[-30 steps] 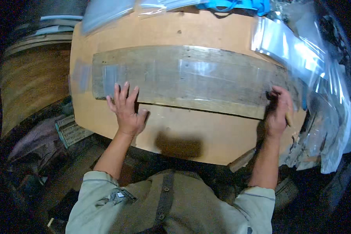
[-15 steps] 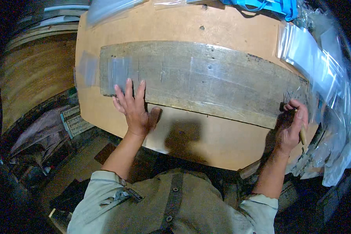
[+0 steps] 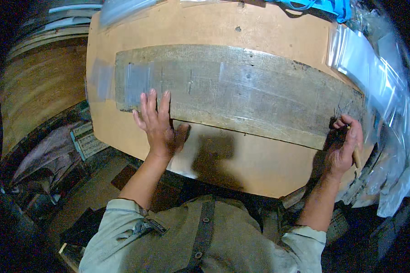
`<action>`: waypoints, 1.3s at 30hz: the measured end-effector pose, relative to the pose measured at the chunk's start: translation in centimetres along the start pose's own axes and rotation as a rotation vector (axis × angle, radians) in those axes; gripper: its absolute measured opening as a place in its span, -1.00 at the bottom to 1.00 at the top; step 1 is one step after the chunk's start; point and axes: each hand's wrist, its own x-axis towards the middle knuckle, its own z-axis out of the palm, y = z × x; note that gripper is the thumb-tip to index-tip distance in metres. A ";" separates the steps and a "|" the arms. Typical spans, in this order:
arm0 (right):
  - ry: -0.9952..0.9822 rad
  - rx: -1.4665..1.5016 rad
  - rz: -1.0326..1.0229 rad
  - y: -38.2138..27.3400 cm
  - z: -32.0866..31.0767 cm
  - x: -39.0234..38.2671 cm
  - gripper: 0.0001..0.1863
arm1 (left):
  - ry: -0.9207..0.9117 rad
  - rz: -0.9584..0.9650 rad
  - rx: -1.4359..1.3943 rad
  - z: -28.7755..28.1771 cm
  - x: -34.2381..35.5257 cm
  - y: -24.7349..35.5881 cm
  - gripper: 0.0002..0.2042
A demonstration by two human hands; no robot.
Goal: The person uses a scribing tool to mark lines on a wooden plank covered with a plastic sheet.
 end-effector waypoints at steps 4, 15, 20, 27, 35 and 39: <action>-0.051 0.020 -0.007 -0.5 0.1 0.1 -0.61 | 0.004 -0.003 -0.008 -0.1 0.0 0.1 -0.18; 0.170 0.031 0.077 -1.7 -0.3 0.5 -0.83 | 0.100 0.025 0.021 0.0 0.4 0.1 -0.27; 0.157 0.047 0.099 -1.6 -1.3 0.0 -0.83 | 0.091 0.032 -0.013 -0.1 0.6 1.2 -0.30; 0.076 -0.031 0.141 -1.9 -1.9 -0.5 -0.82 | 0.150 0.080 -0.012 0.4 0.6 0.5 -0.28; 0.057 -0.034 0.119 -2.2 -1.6 0.3 -0.81 | 0.140 0.078 0.011 0.3 0.6 0.9 -0.28; 0.049 -0.048 0.134 -2.3 -1.7 -0.1 -0.81 | 0.136 0.065 0.020 0.4 0.6 1.0 -0.28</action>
